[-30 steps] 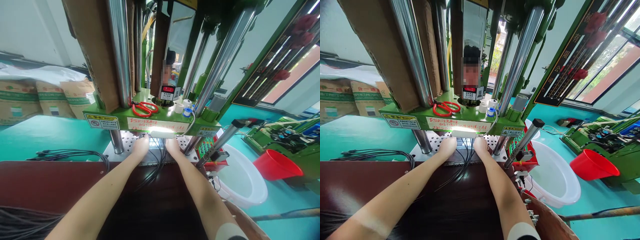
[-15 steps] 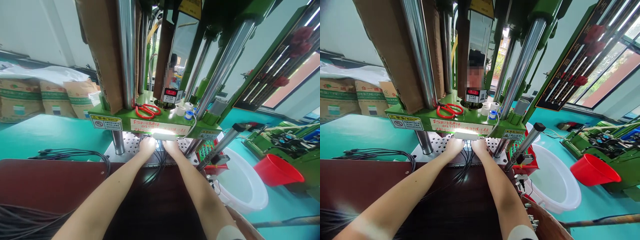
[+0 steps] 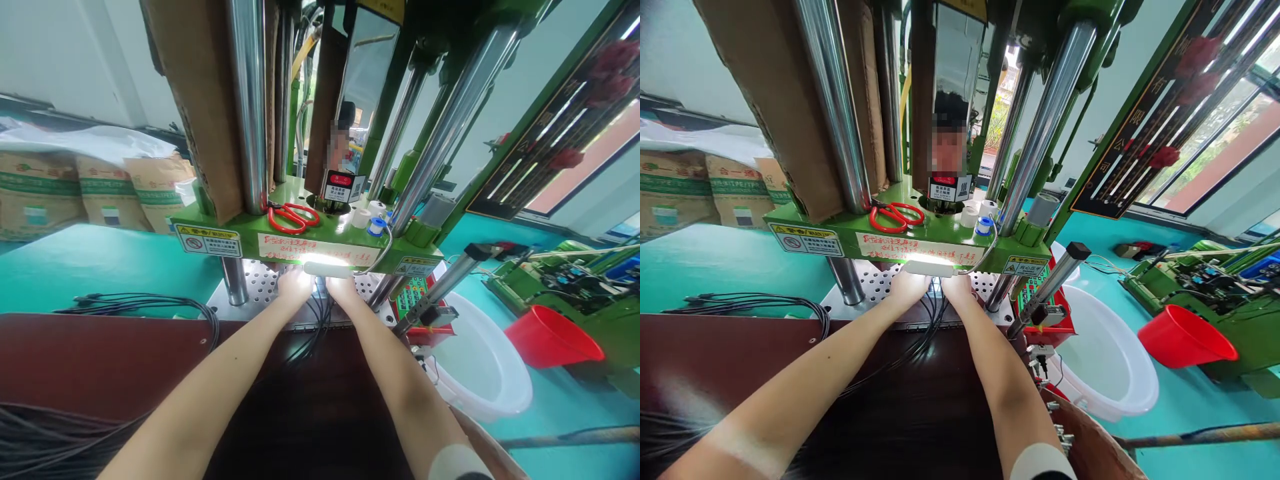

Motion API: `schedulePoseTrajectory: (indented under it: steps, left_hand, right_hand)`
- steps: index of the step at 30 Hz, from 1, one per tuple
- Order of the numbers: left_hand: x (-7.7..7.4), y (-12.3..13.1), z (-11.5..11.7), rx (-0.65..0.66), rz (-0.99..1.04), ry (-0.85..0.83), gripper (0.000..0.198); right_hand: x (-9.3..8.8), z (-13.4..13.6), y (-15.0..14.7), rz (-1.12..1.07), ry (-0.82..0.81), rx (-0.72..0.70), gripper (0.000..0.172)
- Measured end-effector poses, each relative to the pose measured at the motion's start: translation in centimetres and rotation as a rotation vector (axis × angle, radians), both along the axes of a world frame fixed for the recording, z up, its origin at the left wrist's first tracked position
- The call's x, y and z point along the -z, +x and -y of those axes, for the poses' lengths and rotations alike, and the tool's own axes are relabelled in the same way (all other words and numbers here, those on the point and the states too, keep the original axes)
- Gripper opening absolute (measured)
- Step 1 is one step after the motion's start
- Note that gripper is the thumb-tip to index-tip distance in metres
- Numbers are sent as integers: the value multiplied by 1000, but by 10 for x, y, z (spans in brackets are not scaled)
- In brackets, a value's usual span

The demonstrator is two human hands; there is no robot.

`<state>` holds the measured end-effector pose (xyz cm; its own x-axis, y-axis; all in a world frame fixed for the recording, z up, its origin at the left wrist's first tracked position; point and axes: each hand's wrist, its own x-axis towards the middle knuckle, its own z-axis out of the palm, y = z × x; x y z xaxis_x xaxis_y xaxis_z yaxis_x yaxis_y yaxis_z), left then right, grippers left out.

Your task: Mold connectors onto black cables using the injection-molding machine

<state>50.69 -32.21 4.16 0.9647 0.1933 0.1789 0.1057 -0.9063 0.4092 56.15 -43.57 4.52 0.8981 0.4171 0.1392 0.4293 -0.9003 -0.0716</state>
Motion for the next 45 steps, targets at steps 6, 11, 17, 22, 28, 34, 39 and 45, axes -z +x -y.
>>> schedulePoseTrajectory:
  steps: [6,11,17,22,28,34,39,45]
  left_hand:
    - [3,-9,17,72,-7,80,31]
    - [7,-3,13,41,-9,95,30]
    - [6,-2,14,57,29,128,30]
    - [6,1,7,109,78,191,32]
    - [5,-8,-24,364,122,257,37]
    - [8,-1,-39,460,110,211,48]
    - [13,10,-37,410,70,196,49]
    - [17,7,-48,394,74,198,50]
  right_hand:
    - [-2,-9,-6,27,42,-62,26]
    - [7,-16,-4,55,53,-63,28]
    - [11,-19,0,71,58,-104,31]
    - [5,-3,-2,88,59,-230,32]
    - [0,28,-7,56,29,-390,32]
    - [3,28,-5,19,11,-396,36]
    - [5,17,3,10,6,-355,36]
    - [-4,24,-1,24,2,-319,36]
